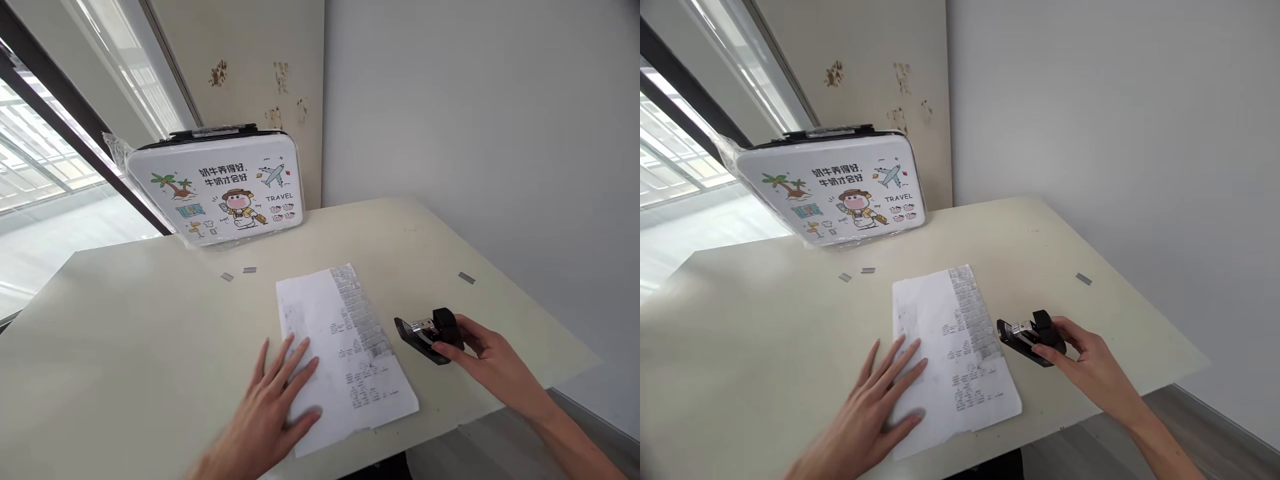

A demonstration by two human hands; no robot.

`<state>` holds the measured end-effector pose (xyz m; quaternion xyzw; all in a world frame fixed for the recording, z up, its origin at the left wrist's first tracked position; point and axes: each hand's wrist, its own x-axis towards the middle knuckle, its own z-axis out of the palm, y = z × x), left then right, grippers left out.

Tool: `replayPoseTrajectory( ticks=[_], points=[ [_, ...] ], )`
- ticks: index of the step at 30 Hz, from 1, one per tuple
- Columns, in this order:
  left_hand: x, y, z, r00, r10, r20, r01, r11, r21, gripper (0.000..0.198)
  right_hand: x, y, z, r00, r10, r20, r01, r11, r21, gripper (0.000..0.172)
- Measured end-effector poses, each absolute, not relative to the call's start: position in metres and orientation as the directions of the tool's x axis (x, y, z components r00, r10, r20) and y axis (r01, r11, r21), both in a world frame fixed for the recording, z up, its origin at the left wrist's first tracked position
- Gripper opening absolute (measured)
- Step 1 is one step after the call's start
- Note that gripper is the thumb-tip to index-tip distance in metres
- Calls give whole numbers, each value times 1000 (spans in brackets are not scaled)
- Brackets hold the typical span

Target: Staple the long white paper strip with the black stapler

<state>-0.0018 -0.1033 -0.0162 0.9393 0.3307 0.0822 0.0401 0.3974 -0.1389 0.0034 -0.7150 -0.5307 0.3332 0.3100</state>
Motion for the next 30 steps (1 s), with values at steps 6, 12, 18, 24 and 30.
replayPoseTrajectory(
  ticks=[6, 12, 18, 24, 30],
  points=[
    [79, -64, -32, 757, 628, 179, 581, -773, 255, 59, 392, -140, 11, 274, 959, -75, 649, -241, -722, 45],
    [165, -29, -54, 750, 625, 217, 535, -765, 359, 61, 379, -141, 9, 262, 958, 120, 726, -114, -678, 44],
    [209, -13, -65, 739, 633, 232, 512, -751, 417, 59, 376, -139, 16, 292, 943, 159, 755, -126, -644, 41],
    [154, -6, -51, 725, 631, 276, 370, -695, 616, 51, 363, -129, 20, 234, 962, 141, 752, -87, -654, 41],
    [61, -8, -31, 505, 820, 270, 371, -488, 790, 33, 327, -98, 12, 93, 986, 140, 704, 34, -709, 35]
  ],
)
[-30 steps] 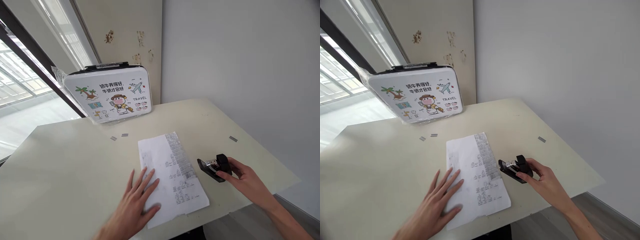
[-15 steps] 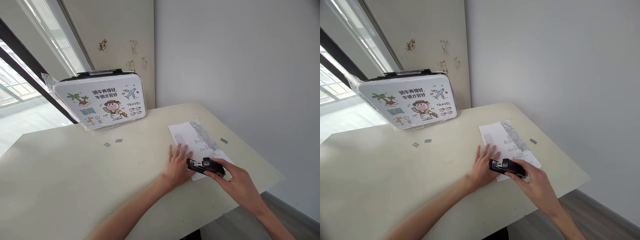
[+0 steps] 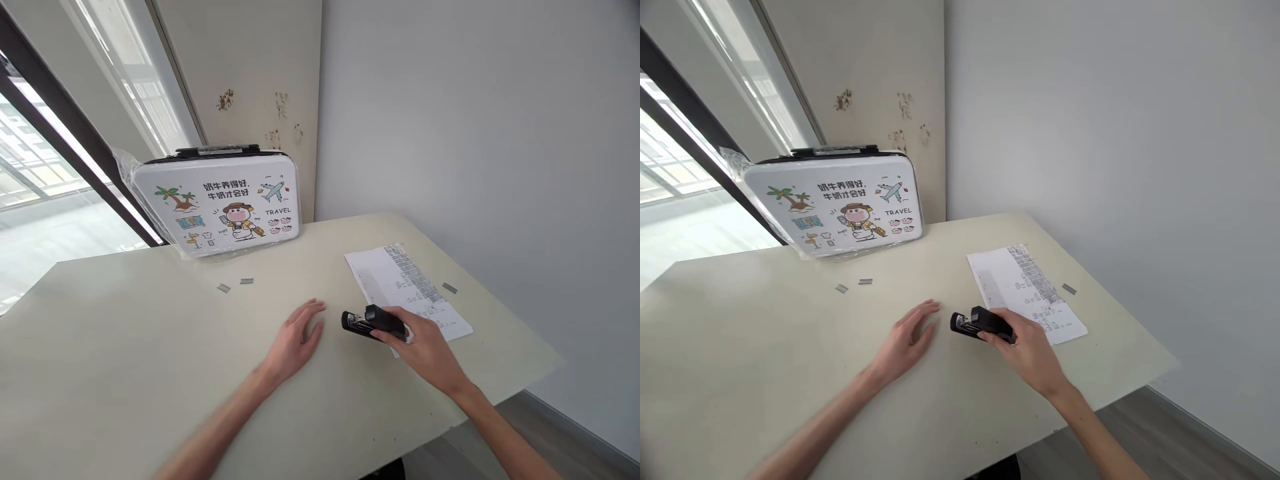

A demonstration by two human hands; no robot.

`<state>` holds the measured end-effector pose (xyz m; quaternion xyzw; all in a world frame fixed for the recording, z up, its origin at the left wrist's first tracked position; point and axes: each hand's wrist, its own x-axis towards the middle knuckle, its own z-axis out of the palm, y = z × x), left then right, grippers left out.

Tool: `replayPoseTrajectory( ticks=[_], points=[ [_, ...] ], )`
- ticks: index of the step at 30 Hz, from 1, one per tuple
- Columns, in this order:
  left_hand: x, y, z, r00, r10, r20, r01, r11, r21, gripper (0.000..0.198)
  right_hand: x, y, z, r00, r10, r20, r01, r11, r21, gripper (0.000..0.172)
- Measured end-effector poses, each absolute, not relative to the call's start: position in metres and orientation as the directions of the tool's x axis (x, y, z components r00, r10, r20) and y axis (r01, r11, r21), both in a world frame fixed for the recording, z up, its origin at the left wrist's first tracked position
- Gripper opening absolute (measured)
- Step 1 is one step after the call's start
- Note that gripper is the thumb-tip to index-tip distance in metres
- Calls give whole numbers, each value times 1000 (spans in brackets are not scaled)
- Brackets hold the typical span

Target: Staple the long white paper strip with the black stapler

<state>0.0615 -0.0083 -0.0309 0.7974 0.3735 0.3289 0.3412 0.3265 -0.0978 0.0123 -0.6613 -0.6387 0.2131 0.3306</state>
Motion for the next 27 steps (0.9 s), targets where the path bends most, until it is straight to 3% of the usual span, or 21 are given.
replayPoseTrajectory(
  ticks=[4, 11, 13, 15, 19, 27],
  points=[
    [30, -13, -23, 397, 900, 178, 433, -355, 828, 30, 294, -66, 7, -28, 990, 135, 659, 120, -743, 30],
    [-5, -10, -22, 125, 976, 180, 428, -217, 877, 30, 239, -20, -12, -297, 924, 242, 662, 382, -645, 25],
    [-12, -6, -22, 73, 983, 166, 418, -181, 890, 30, 235, -17, -18, -339, 905, 257, 613, 419, -670, 29],
    [-17, -2, -22, 31, 989, 145, 399, -145, 906, 30, 236, -17, -25, -315, 917, 246, 513, 382, -769, 34],
    [-22, 1, -24, -23, 994, 104, 314, -92, 945, 30, 243, -20, -39, -95, 982, 161, 350, 185, -918, 46],
    [-37, 8, -19, -280, 947, 158, 273, -80, 959, 28, 244, -20, -45, -46, 988, 149, 417, 154, -896, 42]
  ],
)
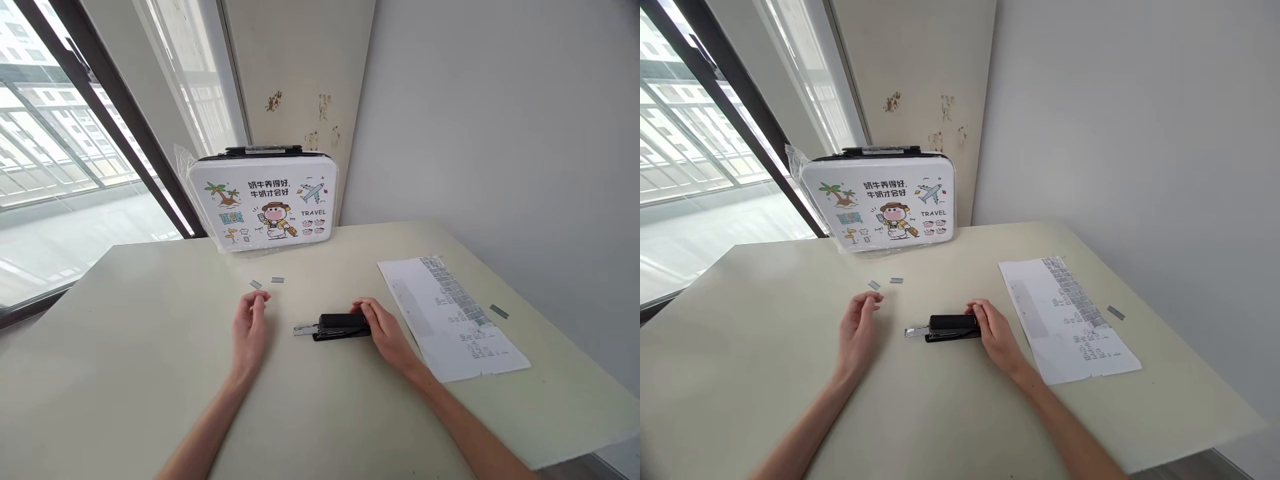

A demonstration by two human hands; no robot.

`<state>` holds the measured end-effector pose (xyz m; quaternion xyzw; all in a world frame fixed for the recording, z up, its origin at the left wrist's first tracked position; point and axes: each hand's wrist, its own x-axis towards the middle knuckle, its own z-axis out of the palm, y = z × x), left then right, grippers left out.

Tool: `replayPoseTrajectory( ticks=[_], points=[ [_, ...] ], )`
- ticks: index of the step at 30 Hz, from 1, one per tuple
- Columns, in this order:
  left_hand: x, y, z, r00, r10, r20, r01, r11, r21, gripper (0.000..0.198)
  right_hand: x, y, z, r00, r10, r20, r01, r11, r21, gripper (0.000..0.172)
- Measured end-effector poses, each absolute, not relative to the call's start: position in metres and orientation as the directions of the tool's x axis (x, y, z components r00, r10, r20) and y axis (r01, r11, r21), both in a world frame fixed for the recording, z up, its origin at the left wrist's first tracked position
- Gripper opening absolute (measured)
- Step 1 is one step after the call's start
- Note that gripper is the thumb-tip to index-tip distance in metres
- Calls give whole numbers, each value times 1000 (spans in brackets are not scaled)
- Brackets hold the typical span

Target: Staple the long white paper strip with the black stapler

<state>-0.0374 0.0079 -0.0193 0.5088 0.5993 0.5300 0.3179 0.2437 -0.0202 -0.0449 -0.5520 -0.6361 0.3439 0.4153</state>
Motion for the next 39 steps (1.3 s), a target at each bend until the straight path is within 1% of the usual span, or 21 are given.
replayPoseTrajectory(
  ticks=[2, 5, 6, 8, 10, 12, 13, 15, 18, 21, 23, 25, 27, 28, 30, 32, 33, 34, 36, 37, 39],
  points=[
    [-41, 10, -20, -284, 949, 140, 233, -74, 970, 30, 245, -21, -43, -126, 981, 147, 486, 191, -853, 38],
    [-39, 10, -23, -190, 978, 83, 108, -63, 992, 35, 245, -25, -42, -255, 952, 168, 563, 287, -775, 32],
    [-36, 9, -24, -150, 987, 51, 50, -44, 998, 35, 245, -26, -42, -266, 944, 195, 572, 317, -757, 30],
    [-29, 6, -26, -79, 996, -35, -118, 26, 993, 34, 242, -28, -42, -261, 916, 304, 564, 400, -723, 23],
    [-21, 2, -27, 13, 988, -155, -336, 150, 930, 35, 239, -31, -41, -271, 845, 461, 541, 530, -653, 22],
    [-15, -2, -28, 146, 952, -269, -519, 305, 798, 40, 236, -35, -40, -311, 744, 591, 538, 651, -536, 32],
    [-13, -4, -29, 211, 927, -310, -575, 374, 728, 43, 234, -37, -39, -334, 698, 633, 548, 690, -472, 38],
    [-11, -7, -30, 306, 885, -350, -636, 464, 617, 48, 230, -42, -37, -375, 625, 685, 582, 734, -350, 46],
    [-10, -9, -31, 366, 859, -359, -674, 510, 534, 49, 225, -47, -34, -438, 533, 724, 598, 774, -208, 46],
    [-11, -9, -31, 373, 849, -375, -693, 523, 495, 48, 221, -48, -32, -480, 480, 734, 589, 797, -136, 45],
    [-12, -7, -31, 365, 845, -390, -699, 526, 484, 44, 221, -49, -32, -480, 486, 730, 599, 790, -132, 47],
    [-11, -6, -30, 357, 838, -413, -693, 534, 485, 38, 222, -48, -34, -457, 505, 732, 607, 779, -157, 49],
    [-10, -6, -29, 313, 843, -438, -678, 521, 518, 31, 224, -47, -35, -402, 529, 747, 598, 770, -223, 51],
    [-10, -6, -29, 265, 861, -434, -667, 489, 563, 27, 225, -46, -36, -359, 549, 755, 587, 762, -275, 52],
    [-9, -8, -26, 128, 921, -368, -596, 368, 714, 22, 226, -44, -36, -259, 607, 752, 552, 732, -401, 53],
    [-10, -11, -22, 6, 972, -234, -397, 217, 892, 26, 227, -41, -36, -172, 665, 726, 513, 690, -511, 53],
    [-10, -14, -20, -19, 986, -164, -253, 154, 955, 32, 227, -39, -36, -144, 687, 713, 495, 674, -549, 52],
    [-10, -16, -19, -19, 994, -106, -105, 104, 989, 39, 226, -38, -36, -125, 703, 700, 480, 660, -578, 52],
    [-8, -22, -17, 51, 999, -8, 136, 1, 991, 50, 225, -37, -36, -112, 728, 676, 456, 642, -616, 52],
    [-7, -25, -17, 115, 993, 36, 214, -60, 975, 53, 224, -37, -37, -116, 737, 666, 447, 637, -628, 52],
    [-4, -31, -18, 245, 964, 106, 292, -178, 940, 58, 223, -38, -38, -134, 751, 647, 435, 631, -642, 50]
  ],
)
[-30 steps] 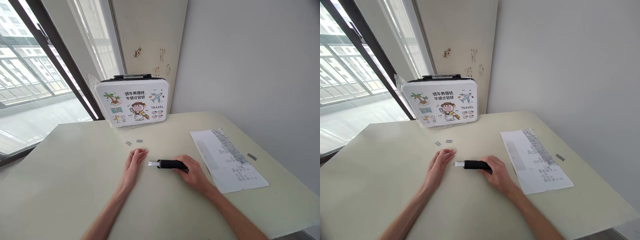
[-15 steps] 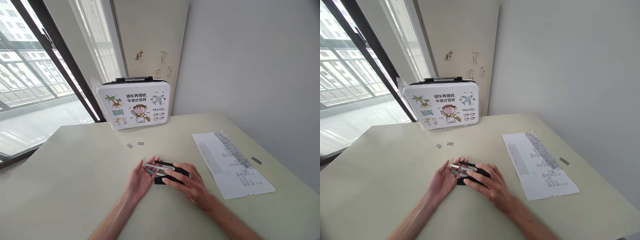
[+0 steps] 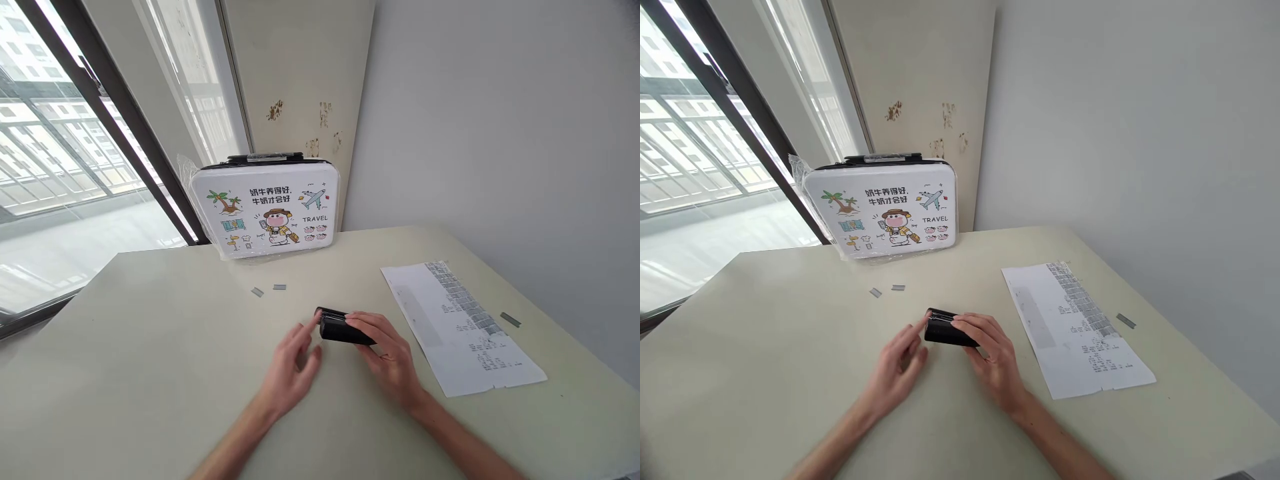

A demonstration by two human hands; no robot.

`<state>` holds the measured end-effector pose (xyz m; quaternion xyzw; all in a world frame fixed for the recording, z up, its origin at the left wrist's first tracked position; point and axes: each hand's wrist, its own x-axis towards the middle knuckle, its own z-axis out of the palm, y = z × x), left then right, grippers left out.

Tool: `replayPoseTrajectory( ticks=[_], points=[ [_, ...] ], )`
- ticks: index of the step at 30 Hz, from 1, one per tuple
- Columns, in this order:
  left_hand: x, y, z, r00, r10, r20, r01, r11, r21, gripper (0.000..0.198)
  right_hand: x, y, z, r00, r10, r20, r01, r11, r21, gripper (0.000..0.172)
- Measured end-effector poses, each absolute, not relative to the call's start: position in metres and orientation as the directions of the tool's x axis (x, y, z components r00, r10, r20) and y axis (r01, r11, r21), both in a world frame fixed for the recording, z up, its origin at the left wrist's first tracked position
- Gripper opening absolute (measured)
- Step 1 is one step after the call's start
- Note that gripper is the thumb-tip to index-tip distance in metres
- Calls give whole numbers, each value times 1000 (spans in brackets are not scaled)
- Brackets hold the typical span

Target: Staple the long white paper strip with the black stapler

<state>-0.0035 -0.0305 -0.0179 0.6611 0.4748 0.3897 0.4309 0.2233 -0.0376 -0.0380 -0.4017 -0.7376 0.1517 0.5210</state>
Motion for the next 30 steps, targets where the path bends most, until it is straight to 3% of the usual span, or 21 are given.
replayPoseTrajectory(
  ticks=[2, 4, 6, 8, 11, 13, 18, 24, 30],
  points=[
    [0, -34, -19, 294, 946, 137, 305, -228, 925, 59, 222, -39, -40, -144, 768, 624, 427, 617, -661, 46],
    [1, -34, -19, 216, 970, 108, 256, -163, 953, 59, 222, -37, -43, -119, 807, 578, 425, 567, -705, 39],
    [1, -30, -18, 96, 995, 13, 118, -24, 993, 52, 220, -32, -45, -79, 864, 498, 422, 482, -768, 33],
    [0, -25, -17, 36, 991, -127, -134, 131, 982, 37, 215, -20, -48, -65, 907, 416, 418, 404, -814, 30],
    [-3, -18, -16, 97, 953, -287, -551, 291, 782, 15, 202, 9, -51, -135, 917, 374, 402, 396, -826, 31],
    [-5, -14, -16, 143, 937, -319, -680, 327, 656, 14, 188, 33, -53, -208, 900, 384, 384, 436, -814, 34],
    [-11, -10, -17, 156, 925, -348, -773, 333, 540, 12, 143, 80, -53, -323, 856, 404, 376, 508, -775, 39],
    [-14, -8, -16, 128, 902, -413, -869, 303, 392, 22, 126, 84, -43, -291, 852, 435, 402, 521, -753, 45],
    [-13, -7, -20, 153, 904, -400, -871, 314, 377, 32, 144, 30, -27, -213, 837, 504, 475, 540, -695, 19]
  ],
)
